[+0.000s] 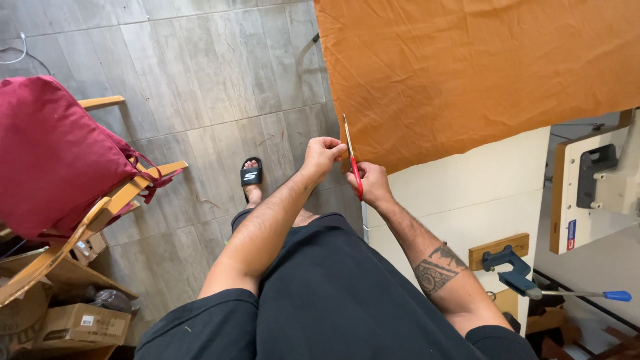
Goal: Measuring and cutting a large sheet of brown leather into specific shapes and strips using scissors in a workshop environment.
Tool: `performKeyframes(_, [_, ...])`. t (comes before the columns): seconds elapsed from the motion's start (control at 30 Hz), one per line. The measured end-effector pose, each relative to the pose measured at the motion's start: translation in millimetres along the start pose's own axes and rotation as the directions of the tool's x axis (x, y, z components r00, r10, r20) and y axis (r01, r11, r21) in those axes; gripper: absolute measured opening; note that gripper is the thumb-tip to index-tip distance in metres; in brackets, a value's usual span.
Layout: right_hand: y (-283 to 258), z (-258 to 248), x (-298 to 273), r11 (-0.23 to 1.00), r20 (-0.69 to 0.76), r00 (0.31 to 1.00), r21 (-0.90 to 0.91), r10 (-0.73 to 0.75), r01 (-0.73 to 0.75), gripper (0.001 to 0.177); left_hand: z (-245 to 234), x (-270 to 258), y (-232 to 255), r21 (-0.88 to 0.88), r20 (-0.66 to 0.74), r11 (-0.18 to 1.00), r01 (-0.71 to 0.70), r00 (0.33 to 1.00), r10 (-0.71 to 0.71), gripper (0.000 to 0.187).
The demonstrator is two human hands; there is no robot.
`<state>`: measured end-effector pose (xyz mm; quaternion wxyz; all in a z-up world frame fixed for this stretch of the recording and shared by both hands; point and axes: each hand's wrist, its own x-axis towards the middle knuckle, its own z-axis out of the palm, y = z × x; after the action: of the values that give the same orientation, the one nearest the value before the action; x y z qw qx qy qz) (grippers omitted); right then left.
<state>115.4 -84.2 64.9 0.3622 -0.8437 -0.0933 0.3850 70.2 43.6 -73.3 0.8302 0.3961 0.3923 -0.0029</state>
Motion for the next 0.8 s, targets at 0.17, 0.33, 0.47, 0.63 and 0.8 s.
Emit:
performKeyframes(0.17, [20.4, -3.2, 11.1, 1.000, 0.018, 1.000, -0.010, -0.022, 0.022, 0.020, -0.4, 3.4, -0.5, 0.022, -0.015, 0.999, -0.031, 0.999, 0.031, 0.016])
performKeyframes(0.33, [16.8, -12.1, 11.8, 0.998, 0.067, 0.996, 0.006, -0.056, 0.055, 0.021, 17.7, -6.4, 37.1, 0.037, 0.007, 0.993, -0.114, 0.993, 0.114, 0.045])
performKeyframes(0.47, [13.8, -12.4, 9.4, 1.000, 0.074, 0.997, -0.001, -0.016, 0.016, 0.021, 20.7, 19.4, 47.5, -0.059, -0.062, 0.988, -0.145, 0.988, 0.141, 0.048])
performKeyframes(0.63, [34.4, -9.7, 12.5, 1.000, 0.058, 0.998, -0.018, 0.021, -0.020, 0.024, 8.0, 49.4, 33.5, -0.097, -0.109, 0.987, -0.127, 0.987, 0.116, 0.016])
performKeyframes(0.8, [18.2, -9.6, 16.2, 0.997, 0.029, 0.997, -0.009, 0.072, -0.072, 0.027, 1.8, 60.4, 41.8, 0.010, -0.047, 0.998, -0.060, 0.997, 0.061, 0.012])
